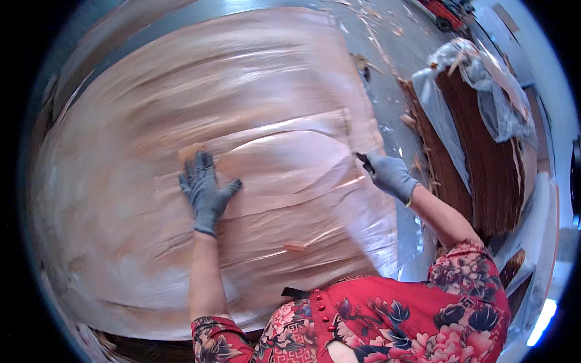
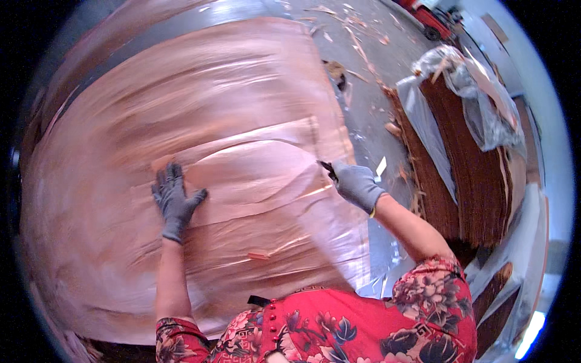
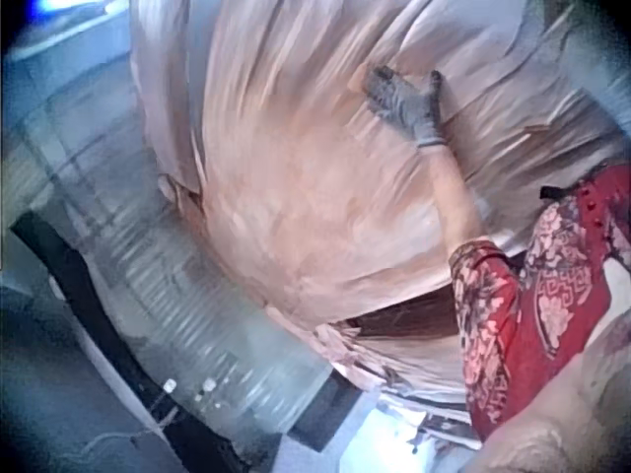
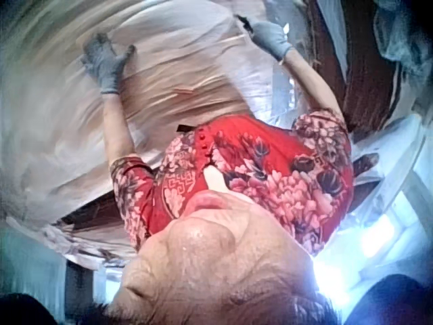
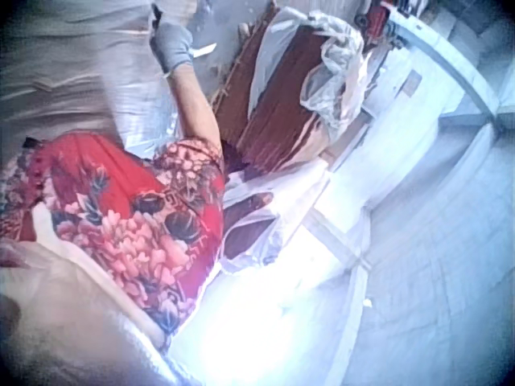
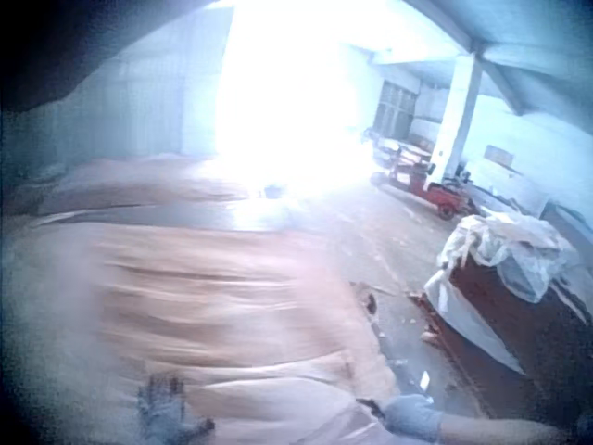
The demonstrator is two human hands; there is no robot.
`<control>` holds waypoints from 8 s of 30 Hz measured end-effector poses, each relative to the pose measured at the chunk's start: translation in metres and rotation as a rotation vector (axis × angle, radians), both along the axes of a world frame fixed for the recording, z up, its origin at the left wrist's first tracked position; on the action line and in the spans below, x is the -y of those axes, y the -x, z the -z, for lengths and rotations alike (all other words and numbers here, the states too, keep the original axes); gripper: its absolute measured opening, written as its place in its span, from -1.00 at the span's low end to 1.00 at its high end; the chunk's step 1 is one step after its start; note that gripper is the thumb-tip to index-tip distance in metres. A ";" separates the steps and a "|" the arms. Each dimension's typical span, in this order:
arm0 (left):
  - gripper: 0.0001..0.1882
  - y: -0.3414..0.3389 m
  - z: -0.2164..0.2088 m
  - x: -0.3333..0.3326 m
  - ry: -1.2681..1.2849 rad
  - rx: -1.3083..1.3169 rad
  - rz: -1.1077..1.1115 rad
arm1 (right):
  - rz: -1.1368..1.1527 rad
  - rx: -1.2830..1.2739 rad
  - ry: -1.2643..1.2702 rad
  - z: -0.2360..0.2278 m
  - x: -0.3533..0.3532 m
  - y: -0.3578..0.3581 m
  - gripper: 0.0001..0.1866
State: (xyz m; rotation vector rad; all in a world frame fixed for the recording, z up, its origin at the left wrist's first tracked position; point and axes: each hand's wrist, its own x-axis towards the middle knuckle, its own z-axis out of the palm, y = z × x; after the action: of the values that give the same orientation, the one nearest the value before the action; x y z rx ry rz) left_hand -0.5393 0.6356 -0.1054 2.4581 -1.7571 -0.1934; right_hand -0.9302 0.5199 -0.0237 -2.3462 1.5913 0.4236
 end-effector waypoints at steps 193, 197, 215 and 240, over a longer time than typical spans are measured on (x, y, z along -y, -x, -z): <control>-0.40 0.195 -0.011 0.120 0.407 -0.274 0.905 | 1.089 1.957 -0.882 0.077 -0.006 -0.022 -0.81; -0.53 0.196 -0.007 0.115 0.381 -0.215 0.851 | 1.144 1.597 -0.615 0.064 -0.009 -0.029 -0.81; -0.25 0.217 0.013 0.123 0.461 -0.188 0.585 | 0.619 1.145 -0.524 0.069 -0.020 0.000 -0.67; -0.20 0.082 -0.005 -0.039 0.363 -0.282 0.545 | 0.594 0.890 -0.703 0.038 -0.075 -0.127 -0.69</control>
State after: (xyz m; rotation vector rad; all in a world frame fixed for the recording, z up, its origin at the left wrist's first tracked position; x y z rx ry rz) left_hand -0.6209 0.6749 -0.1000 1.5878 -2.0657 -0.2273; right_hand -0.8030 0.5948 -0.0616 -1.1692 1.2767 -0.1747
